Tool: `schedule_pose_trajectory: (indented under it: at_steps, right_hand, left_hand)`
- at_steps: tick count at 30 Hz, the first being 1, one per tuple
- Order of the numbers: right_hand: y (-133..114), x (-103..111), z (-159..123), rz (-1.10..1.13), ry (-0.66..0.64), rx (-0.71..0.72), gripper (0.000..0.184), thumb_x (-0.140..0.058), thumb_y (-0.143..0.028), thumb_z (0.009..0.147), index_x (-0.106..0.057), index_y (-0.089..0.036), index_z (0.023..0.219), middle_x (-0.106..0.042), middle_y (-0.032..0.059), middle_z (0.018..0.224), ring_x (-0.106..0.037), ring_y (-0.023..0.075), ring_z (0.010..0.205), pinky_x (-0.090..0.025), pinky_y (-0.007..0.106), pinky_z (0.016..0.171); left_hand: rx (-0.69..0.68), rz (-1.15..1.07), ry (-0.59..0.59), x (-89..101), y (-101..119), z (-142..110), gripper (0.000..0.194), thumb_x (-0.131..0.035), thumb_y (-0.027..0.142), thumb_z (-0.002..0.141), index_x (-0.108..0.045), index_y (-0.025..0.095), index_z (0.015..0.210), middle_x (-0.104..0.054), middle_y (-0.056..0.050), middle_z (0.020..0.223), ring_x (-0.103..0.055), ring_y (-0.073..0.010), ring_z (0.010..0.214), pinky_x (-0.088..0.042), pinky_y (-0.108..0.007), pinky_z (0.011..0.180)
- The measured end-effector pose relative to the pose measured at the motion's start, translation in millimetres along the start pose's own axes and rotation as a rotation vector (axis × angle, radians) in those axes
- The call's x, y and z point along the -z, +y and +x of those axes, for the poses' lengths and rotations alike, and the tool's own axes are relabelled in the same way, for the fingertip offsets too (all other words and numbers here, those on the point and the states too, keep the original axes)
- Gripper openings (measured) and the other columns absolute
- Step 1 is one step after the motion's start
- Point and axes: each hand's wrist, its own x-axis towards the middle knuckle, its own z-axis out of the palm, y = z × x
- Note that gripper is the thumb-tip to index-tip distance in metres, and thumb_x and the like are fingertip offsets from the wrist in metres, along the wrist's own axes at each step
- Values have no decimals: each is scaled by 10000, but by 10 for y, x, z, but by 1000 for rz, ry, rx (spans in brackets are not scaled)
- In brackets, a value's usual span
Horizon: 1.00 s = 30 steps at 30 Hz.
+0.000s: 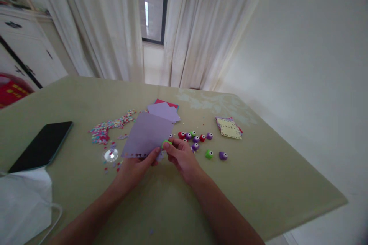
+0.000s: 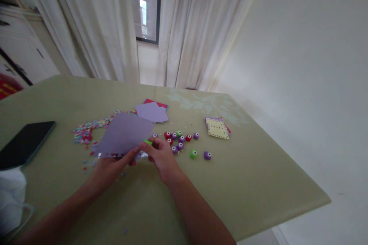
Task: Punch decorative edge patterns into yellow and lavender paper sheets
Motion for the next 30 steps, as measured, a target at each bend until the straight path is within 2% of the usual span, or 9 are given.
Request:
schedule_pose_trajectory:
  at_steps: [5, 9, 11, 15, 17, 20, 24, 27, 30]
  right_hand:
    - [-56, 64, 54, 60, 148, 131, 497, -937, -521, 674, -742, -202, 1002, -630, -28, 743, -419, 93, 581, -278, 251, 558]
    - [-74, 179, 109, -159, 234, 236, 361, -817, -534, 803, -726, -204, 915, -609, -26, 729, -449, 117, 604, -324, 271, 581]
    - [-72, 220, 109, -408, 195, 267, 288, -767, -485, 857, -741, -200, 879, -585, -26, 702, -454, 130, 619, -330, 281, 592]
    - [-19, 198, 37, -821, 2, 281, 158, -782, -367, 865, -790, -218, 914, -603, -14, 715, -489, 143, 627, -344, 290, 606]
    - [32, 149, -13, -927, -99, 275, 114, -808, -322, 848, -807, -233, 919, -613, -2, 750, -519, 151, 643, -363, 297, 624]
    - [105, 89, -56, -1034, -161, 290, 108, -817, -254, 835, -815, -244, 943, -613, 17, 843, -559, 169, 706, -405, 312, 675]
    - [131, 94, -4, -1063, -96, 345, 260, -772, -273, 899, -771, -224, 1154, -652, 62, 1027, -599, 178, 743, -497, 346, 758]
    - [112, 118, 97, -1215, 61, 502, 329, -637, -242, 1002, -698, -201, 1322, -654, 137, 1217, -641, 264, 1037, -510, 420, 962]
    - [110, 126, 182, -1488, 130, 577, 403, -645, -240, 1004, -653, -244, 1407, -614, 161, 1356, -548, 335, 1267, -441, 493, 1097]
  left_hand:
    - [4, -32, 46, 40, 33, -10, 391, -711, 586, 780, -662, 245, 596, -707, -17, 580, -683, -225, 580, -539, -303, 596]
    - [19, -44, 70, 60, 70, -32, 395, -718, 598, 761, -676, 248, 583, -722, -23, 589, -697, -235, 597, -558, -310, 609]
    - [32, -47, 74, 66, 105, -50, 403, -716, 604, 748, -674, 251, 558, -730, -30, 597, -700, -240, 604, -559, -311, 603]
    - [27, -53, 100, 85, 162, -83, 433, -670, 620, 772, -656, 266, 524, -714, -22, 583, -692, -241, 611, -556, -313, 605]
    - [10, -27, 114, 102, 165, -87, 462, -620, 617, 815, -645, 273, 507, -709, -20, 585, -702, -246, 645, -572, -324, 671]
    - [-15, 26, 141, 125, 134, -72, 505, -560, 610, 872, -653, 279, 503, -736, -26, 630, -729, -263, 735, -579, -351, 808]
    - [-15, -16, 137, 126, 72, -47, 466, -561, 610, 900, -722, 273, 621, -749, -17, 656, -740, -266, 788, -567, -356, 891]
    - [2, -6, 108, 117, 29, -43, 493, -551, 649, 903, -725, 271, 639, -739, -14, 643, -718, -262, 747, -547, -371, 899]
    - [36, 38, 64, 116, -25, -45, 573, -511, 691, 917, -680, 272, 564, -747, -30, 664, -710, -281, 788, -505, -405, 956]
